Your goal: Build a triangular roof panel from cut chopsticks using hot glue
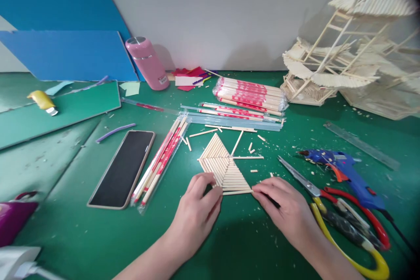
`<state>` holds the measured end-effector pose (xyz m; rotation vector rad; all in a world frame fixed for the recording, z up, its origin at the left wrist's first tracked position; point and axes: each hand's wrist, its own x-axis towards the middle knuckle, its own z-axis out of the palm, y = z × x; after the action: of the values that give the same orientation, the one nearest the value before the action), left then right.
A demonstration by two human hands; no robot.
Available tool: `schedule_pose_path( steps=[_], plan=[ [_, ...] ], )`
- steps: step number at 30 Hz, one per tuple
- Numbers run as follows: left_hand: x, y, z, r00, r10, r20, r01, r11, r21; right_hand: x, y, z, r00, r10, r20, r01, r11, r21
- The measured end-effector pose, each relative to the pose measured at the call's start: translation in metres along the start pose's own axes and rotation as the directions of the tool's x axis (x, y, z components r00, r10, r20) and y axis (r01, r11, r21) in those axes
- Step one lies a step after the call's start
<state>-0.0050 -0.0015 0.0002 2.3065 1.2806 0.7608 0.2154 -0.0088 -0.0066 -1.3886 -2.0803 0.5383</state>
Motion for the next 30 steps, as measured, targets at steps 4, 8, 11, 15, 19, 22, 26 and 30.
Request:
schedule_pose_path(
  steps=[4, 8, 11, 15, 19, 22, 26, 30],
  plan=[
    [-0.0008, -0.0005, 0.0002, 1.000, 0.009, 0.002, -0.009, 1.000, -0.001, 0.0003, -0.0004, 0.0000, 1.000, 0.013, 0.008, -0.013, 1.000, 0.010],
    [-0.0007, -0.0016, 0.0016, 1.000, 0.013, 0.006, -0.013, 1.000, -0.003, 0.0002, -0.0006, -0.0002, 1.000, 0.019, 0.005, -0.019, 1.000, 0.018],
    [0.0002, -0.0017, 0.0022, 1.000, 0.011, -0.002, -0.011, 1.000, -0.013, -0.0003, -0.0003, -0.0002, 1.000, 0.023, 0.003, -0.023, 1.000, 0.017],
    [0.0009, -0.0006, 0.0012, 1.000, -0.010, -0.024, 0.010, 0.999, -0.031, -0.0006, 0.0006, 0.0006, 1.000, 0.030, 0.005, -0.030, 0.999, 0.011],
    [0.0010, 0.0000, -0.0002, 0.999, -0.018, -0.037, 0.016, 0.999, -0.047, -0.0006, 0.0013, 0.0012, 1.000, 0.025, 0.010, -0.025, 1.000, 0.006],
    [0.0013, -0.0002, -0.0005, 0.999, -0.020, -0.034, 0.018, 0.998, -0.056, -0.0007, 0.0017, 0.0012, 1.000, 0.022, 0.010, -0.022, 1.000, 0.002],
    [0.0019, -0.0005, 0.0001, 0.999, -0.027, -0.027, 0.025, 0.998, -0.065, -0.0007, 0.0016, 0.0012, 1.000, 0.019, 0.015, -0.019, 1.000, -0.006],
    [0.0014, -0.0001, 0.0003, 0.999, -0.020, -0.027, 0.019, 0.997, -0.069, -0.0004, 0.0002, 0.0007, 0.999, 0.020, 0.029, -0.020, 1.000, -0.009]
  ],
)
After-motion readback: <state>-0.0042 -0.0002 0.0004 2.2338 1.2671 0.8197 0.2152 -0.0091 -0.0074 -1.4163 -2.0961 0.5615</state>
